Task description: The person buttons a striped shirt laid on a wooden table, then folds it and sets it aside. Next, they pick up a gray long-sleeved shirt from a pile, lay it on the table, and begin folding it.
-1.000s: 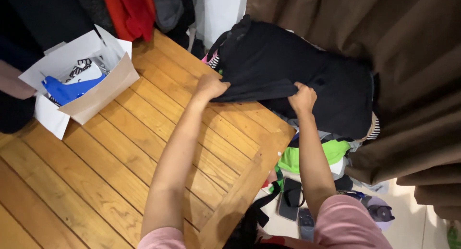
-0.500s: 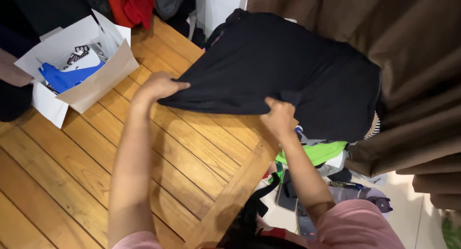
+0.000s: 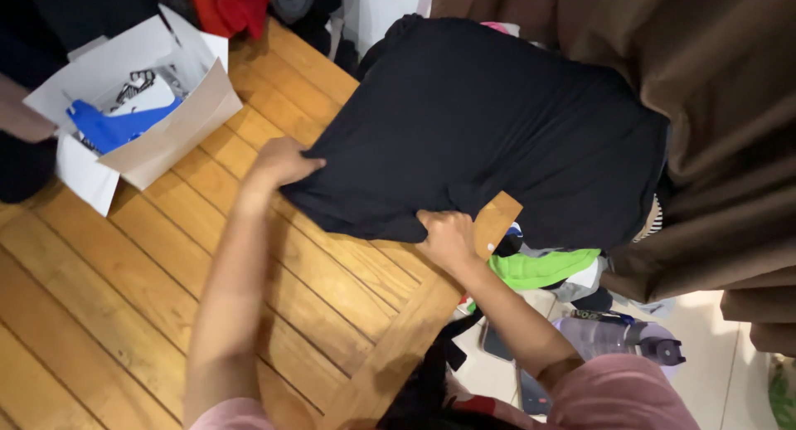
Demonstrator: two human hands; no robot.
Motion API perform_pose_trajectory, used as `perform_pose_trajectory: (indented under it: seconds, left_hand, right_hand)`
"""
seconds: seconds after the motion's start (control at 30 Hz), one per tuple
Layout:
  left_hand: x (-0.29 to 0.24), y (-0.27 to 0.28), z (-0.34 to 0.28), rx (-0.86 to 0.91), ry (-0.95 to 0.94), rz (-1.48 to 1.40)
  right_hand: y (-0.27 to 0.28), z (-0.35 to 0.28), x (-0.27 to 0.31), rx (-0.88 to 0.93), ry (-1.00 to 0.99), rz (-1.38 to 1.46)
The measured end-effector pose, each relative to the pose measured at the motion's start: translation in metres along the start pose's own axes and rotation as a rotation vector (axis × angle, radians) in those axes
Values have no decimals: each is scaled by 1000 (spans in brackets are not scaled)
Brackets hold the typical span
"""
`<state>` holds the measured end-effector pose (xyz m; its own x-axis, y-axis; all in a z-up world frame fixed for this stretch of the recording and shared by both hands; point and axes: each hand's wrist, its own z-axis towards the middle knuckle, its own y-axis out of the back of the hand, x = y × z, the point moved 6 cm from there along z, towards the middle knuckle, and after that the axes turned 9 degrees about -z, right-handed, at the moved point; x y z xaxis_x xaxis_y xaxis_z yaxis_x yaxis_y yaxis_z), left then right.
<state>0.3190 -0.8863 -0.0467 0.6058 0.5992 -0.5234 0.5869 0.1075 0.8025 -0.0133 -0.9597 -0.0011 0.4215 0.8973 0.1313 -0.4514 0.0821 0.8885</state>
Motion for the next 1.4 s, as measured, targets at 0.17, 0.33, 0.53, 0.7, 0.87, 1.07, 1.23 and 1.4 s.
perform_pose_trajectory:
  seconds: [0.17,0.33,0.53,0.7,0.87,1.07,1.23,1.4]
  left_hand:
    - [-109,4,-22,12,-71,-216]
    - [-191,-3,-67,246,-77,-310]
    - [-193,-99,-11,277,-205,-140]
    - [-161,-46,-28,140,-367,-362]
    - [-182,-43,-41,66,-412,-356]
    - [-183,-42,-19,-78,-388,-647]
    - [-134,-12,55,-269,-230,-976]
    - [-78,40,90,-576,-346,-936]
  right_hand:
    - [-8,-1,-5,-41,17,53]
    - [-20,-3,13,-83,95,144]
    - [-37,-13,-16,-178,202,289]
    - [-26,12,-80,-215,214,207]
    - [11,58,-154,-270,-79,-141]
    - [-1,94,-220,-180,-467,-140]
    - [-4,138,-313,-162,-711,24]
    - [61,162,-302,-458,-565,-155]
